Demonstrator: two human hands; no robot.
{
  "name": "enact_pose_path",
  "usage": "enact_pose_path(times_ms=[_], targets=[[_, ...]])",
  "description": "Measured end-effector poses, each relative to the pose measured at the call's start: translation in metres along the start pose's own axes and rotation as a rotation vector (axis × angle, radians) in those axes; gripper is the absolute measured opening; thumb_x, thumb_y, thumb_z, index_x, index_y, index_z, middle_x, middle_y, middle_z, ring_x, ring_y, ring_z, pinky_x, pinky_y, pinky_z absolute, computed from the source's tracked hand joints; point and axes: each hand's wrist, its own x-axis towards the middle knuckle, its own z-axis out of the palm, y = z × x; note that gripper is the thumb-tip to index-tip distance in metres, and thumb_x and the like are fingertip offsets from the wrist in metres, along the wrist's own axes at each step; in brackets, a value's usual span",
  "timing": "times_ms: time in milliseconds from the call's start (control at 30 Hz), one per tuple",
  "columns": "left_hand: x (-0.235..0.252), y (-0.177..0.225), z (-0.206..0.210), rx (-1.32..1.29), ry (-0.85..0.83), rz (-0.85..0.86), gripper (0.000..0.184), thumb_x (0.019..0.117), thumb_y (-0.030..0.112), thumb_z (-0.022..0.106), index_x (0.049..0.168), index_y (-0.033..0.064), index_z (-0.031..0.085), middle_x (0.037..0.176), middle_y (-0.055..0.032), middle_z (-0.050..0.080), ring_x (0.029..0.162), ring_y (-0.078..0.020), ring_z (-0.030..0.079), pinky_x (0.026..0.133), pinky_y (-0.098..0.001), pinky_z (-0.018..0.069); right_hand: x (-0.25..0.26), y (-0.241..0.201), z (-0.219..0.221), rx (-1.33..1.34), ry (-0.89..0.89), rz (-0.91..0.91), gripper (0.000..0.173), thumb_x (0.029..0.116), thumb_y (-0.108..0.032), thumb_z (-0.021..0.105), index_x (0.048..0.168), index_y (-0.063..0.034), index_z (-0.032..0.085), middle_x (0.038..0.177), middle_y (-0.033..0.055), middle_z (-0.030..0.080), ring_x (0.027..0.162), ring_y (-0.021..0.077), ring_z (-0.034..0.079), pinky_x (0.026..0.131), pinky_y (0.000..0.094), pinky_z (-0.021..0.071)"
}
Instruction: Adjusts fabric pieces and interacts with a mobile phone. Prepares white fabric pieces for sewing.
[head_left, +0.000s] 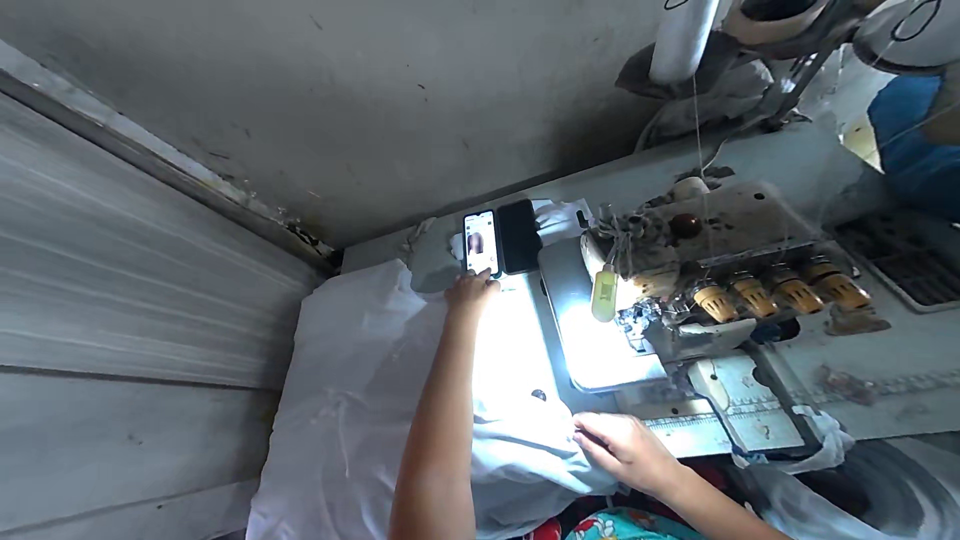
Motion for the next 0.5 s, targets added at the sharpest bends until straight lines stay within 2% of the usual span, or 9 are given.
enact_pose_path(times_ms=[100,233,333,500], targets=[[-0.0009,-0.0009,0.0036,-0.022,0.018,0.005,0.045,0.1068,0.032,0.046,0.150,0.0231,0.054,0.150,-0.0135,0.053,0.142,-0.0373,0.043,0.110,-0.0649,0.0338,-0.0006,0.0008,0.0010,0.004,0.005,-0.003,0.028,0.1007,-0.024,0.053,0.100,-0.0068,0.075,0.083,0.0060,0.074,0.074,0.0170,0.073,0.067,0.0358,0.0604],[-0.0045,0.0003,0.0051,-0.027,0.056,-0.011,0.047,0.1051,0.031,0.049,0.152,0.0236,0.051,0.149,-0.0142,0.054,0.143,-0.0386,0.043,0.108,-0.0655,0.0354,-0.0007,0.0001,0.0005,0.015,0.002,0.001,0.028,0.1015,-0.025,0.053,0.101,-0.0069,0.074,0.082,0.0064,0.074,0.074,0.0171,0.073,0.066,0.0358,0.0600],[-0.0057,0.0005,0.0067,-0.051,0.079,-0.024,0.046,0.1035,0.030,0.051,0.149,0.0212,0.053,0.145,-0.0141,0.057,0.141,-0.0388,0.045,0.106,-0.0661,0.0361,-0.0013,0.0001,0.0011,0.018,0.003,0.004,0.027,0.1010,-0.024,0.053,0.100,-0.0064,0.074,0.082,0.0067,0.074,0.074,0.0172,0.073,0.067,0.0360,0.0601],[-0.0038,-0.0012,0.0078,-0.051,0.085,-0.017,0.044,0.1033,0.030,0.051,0.147,0.0228,0.055,0.145,-0.0132,0.057,0.140,-0.0386,0.044,0.104,-0.0657,0.0374,-0.0013,-0.0007,0.0012,0.012,0.002,0.017,0.027,0.1014,-0.025,0.053,0.100,-0.0073,0.074,0.081,0.0058,0.073,0.073,0.0172,0.072,0.065,0.0361,0.0599]])
